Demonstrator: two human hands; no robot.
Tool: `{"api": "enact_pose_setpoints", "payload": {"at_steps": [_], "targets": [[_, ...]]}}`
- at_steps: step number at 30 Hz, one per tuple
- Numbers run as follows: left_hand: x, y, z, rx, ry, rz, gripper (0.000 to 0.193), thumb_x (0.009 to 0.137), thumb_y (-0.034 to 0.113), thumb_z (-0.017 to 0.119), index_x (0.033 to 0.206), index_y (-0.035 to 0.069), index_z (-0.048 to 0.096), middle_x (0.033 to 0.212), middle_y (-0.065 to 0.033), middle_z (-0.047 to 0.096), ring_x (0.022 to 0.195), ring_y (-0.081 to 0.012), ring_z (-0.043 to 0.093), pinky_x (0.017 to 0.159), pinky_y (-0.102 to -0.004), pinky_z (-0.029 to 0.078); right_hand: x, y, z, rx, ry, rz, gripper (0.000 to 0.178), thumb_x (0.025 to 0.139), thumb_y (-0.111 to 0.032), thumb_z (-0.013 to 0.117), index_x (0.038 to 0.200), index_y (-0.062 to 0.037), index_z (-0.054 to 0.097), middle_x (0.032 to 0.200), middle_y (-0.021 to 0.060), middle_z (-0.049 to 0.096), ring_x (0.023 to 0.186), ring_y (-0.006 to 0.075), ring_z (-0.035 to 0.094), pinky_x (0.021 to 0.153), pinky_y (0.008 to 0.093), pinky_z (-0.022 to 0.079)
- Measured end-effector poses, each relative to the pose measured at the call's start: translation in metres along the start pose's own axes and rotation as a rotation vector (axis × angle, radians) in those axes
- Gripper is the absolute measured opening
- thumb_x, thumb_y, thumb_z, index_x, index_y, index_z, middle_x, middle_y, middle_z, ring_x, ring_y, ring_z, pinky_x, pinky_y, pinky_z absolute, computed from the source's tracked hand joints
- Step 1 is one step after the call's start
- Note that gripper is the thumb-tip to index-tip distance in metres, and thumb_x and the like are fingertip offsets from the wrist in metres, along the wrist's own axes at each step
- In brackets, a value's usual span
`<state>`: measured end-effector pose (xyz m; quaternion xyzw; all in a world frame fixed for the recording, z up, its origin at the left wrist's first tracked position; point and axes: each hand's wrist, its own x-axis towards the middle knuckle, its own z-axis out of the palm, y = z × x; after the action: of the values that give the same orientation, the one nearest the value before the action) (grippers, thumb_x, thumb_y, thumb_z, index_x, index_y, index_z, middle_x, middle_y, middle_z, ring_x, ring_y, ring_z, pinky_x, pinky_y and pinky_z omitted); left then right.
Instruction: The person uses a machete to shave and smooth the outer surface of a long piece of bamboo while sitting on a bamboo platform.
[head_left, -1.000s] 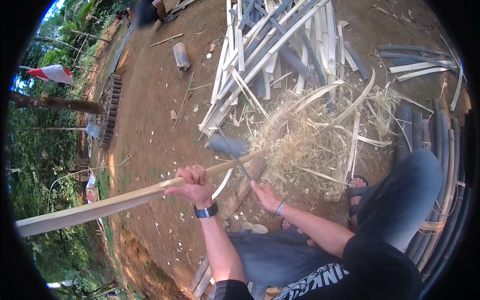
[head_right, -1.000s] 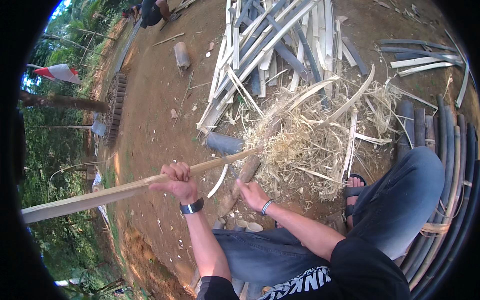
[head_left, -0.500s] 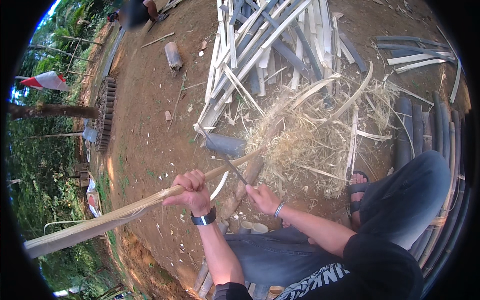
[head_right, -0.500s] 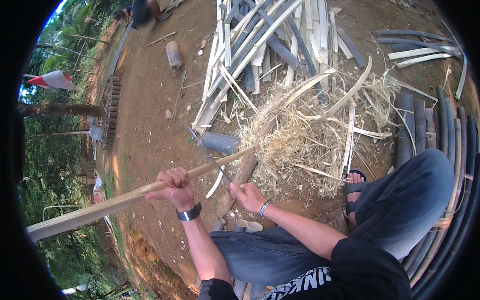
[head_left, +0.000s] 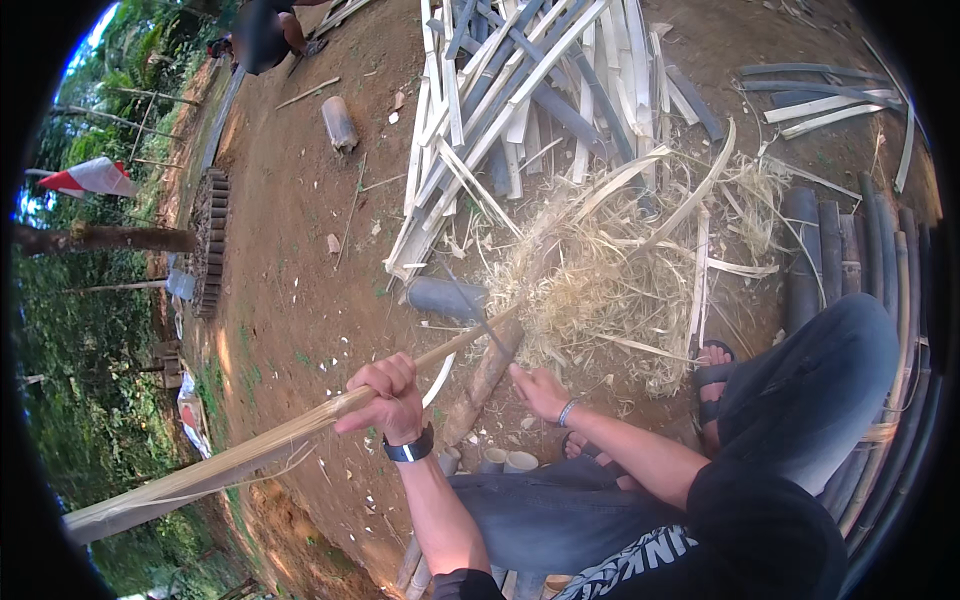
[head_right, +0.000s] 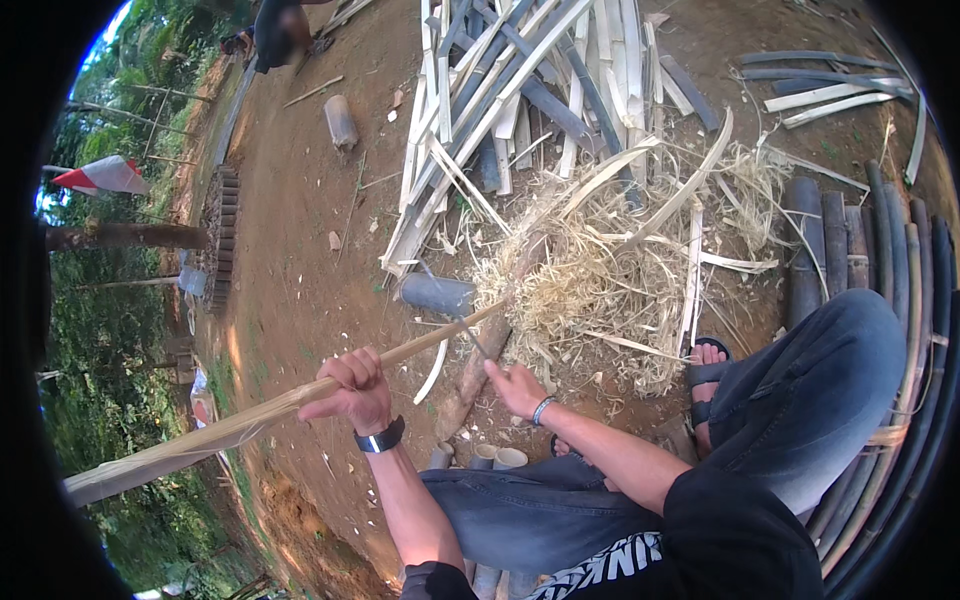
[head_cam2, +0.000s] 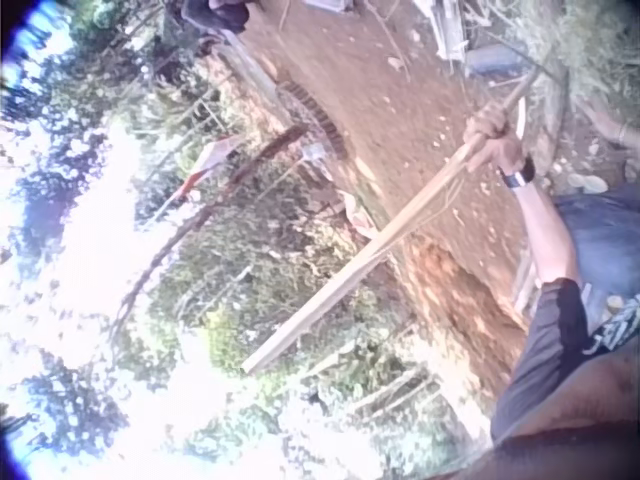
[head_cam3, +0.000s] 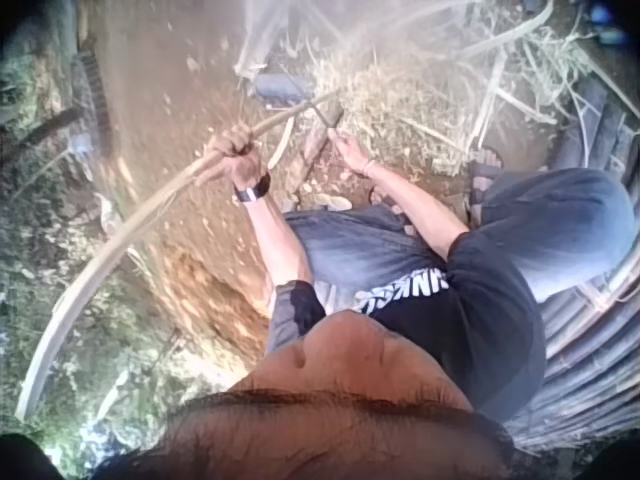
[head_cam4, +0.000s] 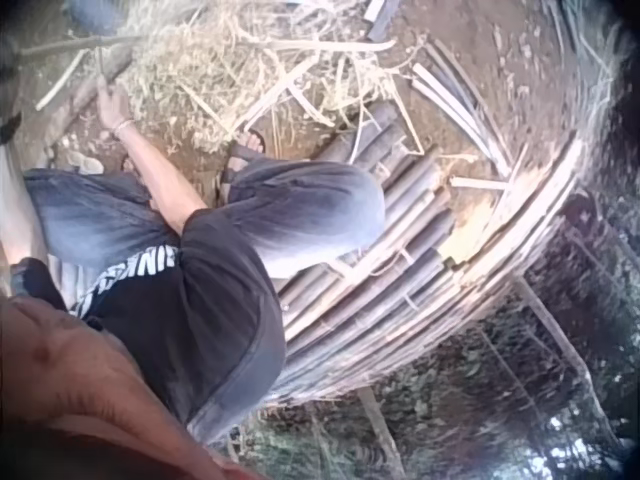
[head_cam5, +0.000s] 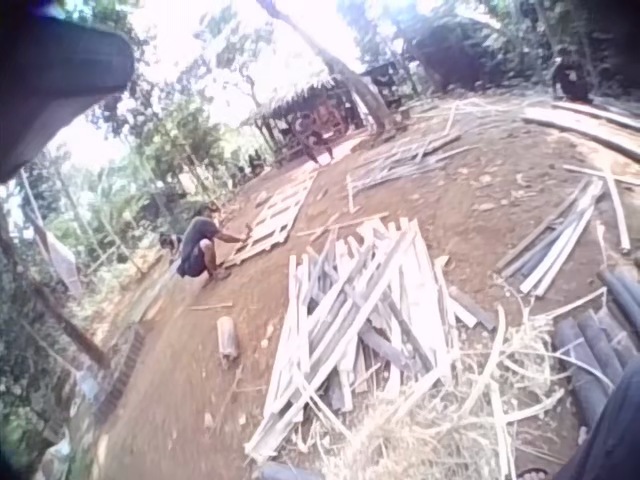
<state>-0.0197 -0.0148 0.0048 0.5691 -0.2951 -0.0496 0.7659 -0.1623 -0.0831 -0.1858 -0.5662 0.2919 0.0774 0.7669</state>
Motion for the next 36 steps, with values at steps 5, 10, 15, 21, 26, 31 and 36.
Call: {"api": "enact_pose_setpoints", "payload": {"at_steps": [5,10,15,21,26,31,36], "targets": [[-0.003,0.002,0.0,0.006,-0.115,-0.02,0.072,0.074,0.082,0.035,0.056,0.014,0.023,0.046,0.0049,0.019,0.042,-0.0105,0.017,0.044,-0.0284,0.017,0.015,0.015,-0.017,0.29,0.016,0.272,0.068,0.091,-0.064,0.037,0.051,-0.01,0.046,0.041,-0.0011,0.038,0.037,0.0123,0.042,0.039,0.0307,0.036],[-0.003,0.002,-0.004,-0.09,-0.216,-0.051,0.072,0.073,0.082,0.037,0.055,0.014,0.025,0.046,0.0047,0.02,0.041,-0.0107,0.017,0.043,-0.0289,0.017,-0.027,-0.034,0.009,0.15,-0.18,-0.153,0.067,0.094,-0.061,0.033,0.049,-0.0121,0.042,0.042,-0.002,0.038,0.036,0.0104,0.038,0.039,0.0289,0.032],[-0.003,-0.001,-0.025,-0.113,0.063,-0.088,0.072,0.074,0.082,0.034,0.055,0.014,0.022,0.047,0.0051,0.017,0.045,-0.0108,0.016,0.048,-0.0282,0.019,-0.011,-0.019,0.005,-0.147,-0.047,-0.203,0.074,0.089,-0.067,0.039,0.048,-0.0052,0.045,0.042,0.0028,0.041,0.041,0.0168,0.043,0.044,0.0378,0.037],[0.013,0.032,-0.02,-0.111,0.245,-0.011,0.08,0.066,0.088,0.036,0.084,0.011,0.047,0.073,-0.0023,0.044,0.07,-0.015,0.042,0.069,-0.032,0.04,-0.014,-0.062,0.013,-0.15,-0.121,-0.141,0.079,0.086,-0.068,0.042,0.052,0.0029,0.05,0.046,0.0123,0.047,0.047,0.0235,0.051,0.052,0.0419,0.042],[0.026,0.115,-0.01,0.017,0.433,0.203,0.08,0.08,0.076,0.039,0.125,0.01,0.047,0.107,-0.0069,0.057,0.097,-0.0189,0.054,0.094,-0.0395,0.045,-0.045,-0.054,0.002,-0.356,-0.071,-0.117,0.066,0.089,-0.056,0.048,0.059,0.0021,0.056,0.051,0.0101,0.052,0.051,0.0212,0.054,0.053,0.0377,0.044],[0.05,0.194,0.046,0.063,0.479,0.391,0.061,0.091,0.062,0.043,0.117,0.008,0.051,0.088,-0.0035,0.057,0.077,-0.0118,0.056,0.068,-0.0263,0.05,-0.072,-0.037,-0.017,-0.459,0.081,-0.127,0.072,0.087,-0.06,0.048,0.063,0.0075,0.058,0.057,0.0207,0.057,0.058,0.0323,0.06,0.061,0.0449,0.046],[0.056,0.226,0.074,0.409,0.705,0.624,0.035,0.095,0.04,0.052,0.105,0.007,0.05,0.075,0.0009,0.049,0.056,-0.0084,0.049,0.049,-0.0218,0.04,-0.088,-0.032,-0.01,-0.422,0.087,-0.09,0.07,0.087,-0.058,0.049,0.065,0.0079,0.058,0.062,0.0242,0.058,0.063,0.0338,0.062,0.063,0.0453,0.046]]}}
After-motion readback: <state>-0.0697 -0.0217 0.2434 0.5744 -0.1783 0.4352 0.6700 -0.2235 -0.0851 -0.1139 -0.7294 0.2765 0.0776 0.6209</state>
